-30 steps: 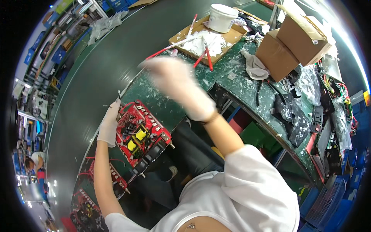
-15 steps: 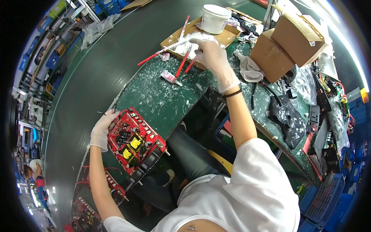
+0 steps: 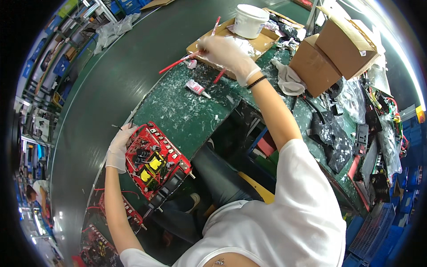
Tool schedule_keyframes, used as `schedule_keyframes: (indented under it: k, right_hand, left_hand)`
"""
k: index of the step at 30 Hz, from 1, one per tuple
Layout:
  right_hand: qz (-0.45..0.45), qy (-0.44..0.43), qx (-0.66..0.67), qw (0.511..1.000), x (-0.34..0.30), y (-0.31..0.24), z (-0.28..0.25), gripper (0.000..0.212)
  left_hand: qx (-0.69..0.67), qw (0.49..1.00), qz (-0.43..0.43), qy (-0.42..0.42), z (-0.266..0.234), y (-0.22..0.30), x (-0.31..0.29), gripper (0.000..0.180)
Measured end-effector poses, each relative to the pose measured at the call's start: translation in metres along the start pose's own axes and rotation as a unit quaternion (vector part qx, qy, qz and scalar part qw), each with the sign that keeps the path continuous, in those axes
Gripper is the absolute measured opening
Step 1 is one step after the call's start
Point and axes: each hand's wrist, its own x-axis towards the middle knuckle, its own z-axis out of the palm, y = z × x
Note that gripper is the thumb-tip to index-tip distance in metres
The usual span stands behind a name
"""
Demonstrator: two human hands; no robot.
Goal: The person is assembling electronic components on a red PCB, connecting wires and fans, and applying white thermal paste using a brush.
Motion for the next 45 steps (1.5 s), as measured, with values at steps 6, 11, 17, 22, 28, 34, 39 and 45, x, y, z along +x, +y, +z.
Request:
schedule_keyframes:
  k: [6, 11, 17, 22, 28, 34, 39, 45]
  right_hand:
    - [0.122, 0.217, -0.04, 0.968, -0.005, 0.024, -0.023, 0.024]
    - [0.219, 0.283, -0.063, 0.932, -0.019, 0.011, -0.034, 0.033]
    - [0.201, 0.264, -0.04, 0.943, -0.033, 0.012, -0.026, 0.033]
    - [0.18, 0.231, -0.078, 0.953, -0.039, 0.015, -0.019, 0.037]
    - [0.155, 0.221, -0.077, 0.96, -0.042, 0.007, -0.032, 0.04]
    - [0.22, 0.355, 0.094, 0.904, -0.052, 0.019, -0.051, 0.045]
    - [0.19, 0.458, 0.432, 0.753, -0.069, 0.009, -0.07, 0.039]
    - [0.197, 0.474, 0.58, 0.632, -0.08, -0.025, -0.077, 0.035]
  left_hand:
    - [-0.023, 1.0, 0.009, -0.002, 0.003, -0.006, 0.004, 0.008]
    - [0.0, 1.0, 0.026, 0.005, -0.004, -0.01, 0.002, 0.007]
    - [-0.018, 0.999, 0.035, 0.014, 0.002, -0.01, 0.009, 0.006]
    - [0.003, 0.998, 0.054, 0.028, -0.003, -0.017, 0.013, 0.009]
    - [0.005, 0.997, 0.065, 0.03, -0.008, -0.024, 0.013, 0.011]
    - [0.058, 0.995, 0.066, 0.045, -0.019, -0.033, 0.027, 0.02]
    - [0.009, 0.997, 0.002, 0.074, 0.006, -0.012, 0.008, 0.045]
    - [0.011, 1.0, 0.004, 0.028, 0.001, -0.009, 0.002, 0.063]
